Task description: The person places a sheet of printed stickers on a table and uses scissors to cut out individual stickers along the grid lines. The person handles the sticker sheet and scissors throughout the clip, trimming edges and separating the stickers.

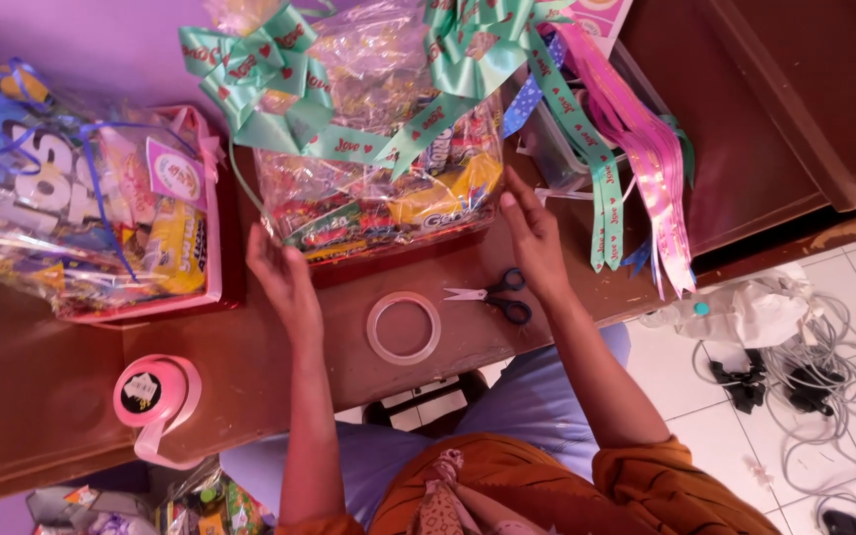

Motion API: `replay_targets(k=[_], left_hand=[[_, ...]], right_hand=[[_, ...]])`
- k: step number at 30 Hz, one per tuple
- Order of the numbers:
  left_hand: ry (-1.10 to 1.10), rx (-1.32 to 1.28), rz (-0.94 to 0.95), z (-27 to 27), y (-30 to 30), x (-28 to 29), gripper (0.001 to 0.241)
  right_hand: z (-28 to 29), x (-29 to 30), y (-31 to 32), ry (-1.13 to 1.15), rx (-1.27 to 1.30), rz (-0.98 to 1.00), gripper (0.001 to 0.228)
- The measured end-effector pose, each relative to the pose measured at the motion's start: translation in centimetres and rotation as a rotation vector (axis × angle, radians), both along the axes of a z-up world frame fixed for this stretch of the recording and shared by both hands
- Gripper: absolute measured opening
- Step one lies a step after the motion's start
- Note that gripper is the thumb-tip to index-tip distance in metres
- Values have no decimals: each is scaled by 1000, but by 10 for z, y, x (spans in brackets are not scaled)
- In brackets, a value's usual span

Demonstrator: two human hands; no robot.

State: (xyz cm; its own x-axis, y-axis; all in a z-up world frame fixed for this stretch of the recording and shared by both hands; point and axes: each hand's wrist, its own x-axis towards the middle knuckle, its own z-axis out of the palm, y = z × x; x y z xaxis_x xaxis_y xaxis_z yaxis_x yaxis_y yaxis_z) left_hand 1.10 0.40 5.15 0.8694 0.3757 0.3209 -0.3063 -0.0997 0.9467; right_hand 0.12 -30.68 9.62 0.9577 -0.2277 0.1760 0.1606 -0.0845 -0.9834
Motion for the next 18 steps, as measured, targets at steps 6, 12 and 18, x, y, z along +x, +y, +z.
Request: replay_targets(k=[6,12,18], left_hand=[[274,244,4,-11,-21,-26,112],[201,382,153,-62,-11,-4,108],[140,391,169,-72,-9,5,107]], right_hand=[[-36,-1,8,166,102,-16,35],[-40,8,-6,132,-76,29,34],[-47,45,-34,115,-286,81,28]])
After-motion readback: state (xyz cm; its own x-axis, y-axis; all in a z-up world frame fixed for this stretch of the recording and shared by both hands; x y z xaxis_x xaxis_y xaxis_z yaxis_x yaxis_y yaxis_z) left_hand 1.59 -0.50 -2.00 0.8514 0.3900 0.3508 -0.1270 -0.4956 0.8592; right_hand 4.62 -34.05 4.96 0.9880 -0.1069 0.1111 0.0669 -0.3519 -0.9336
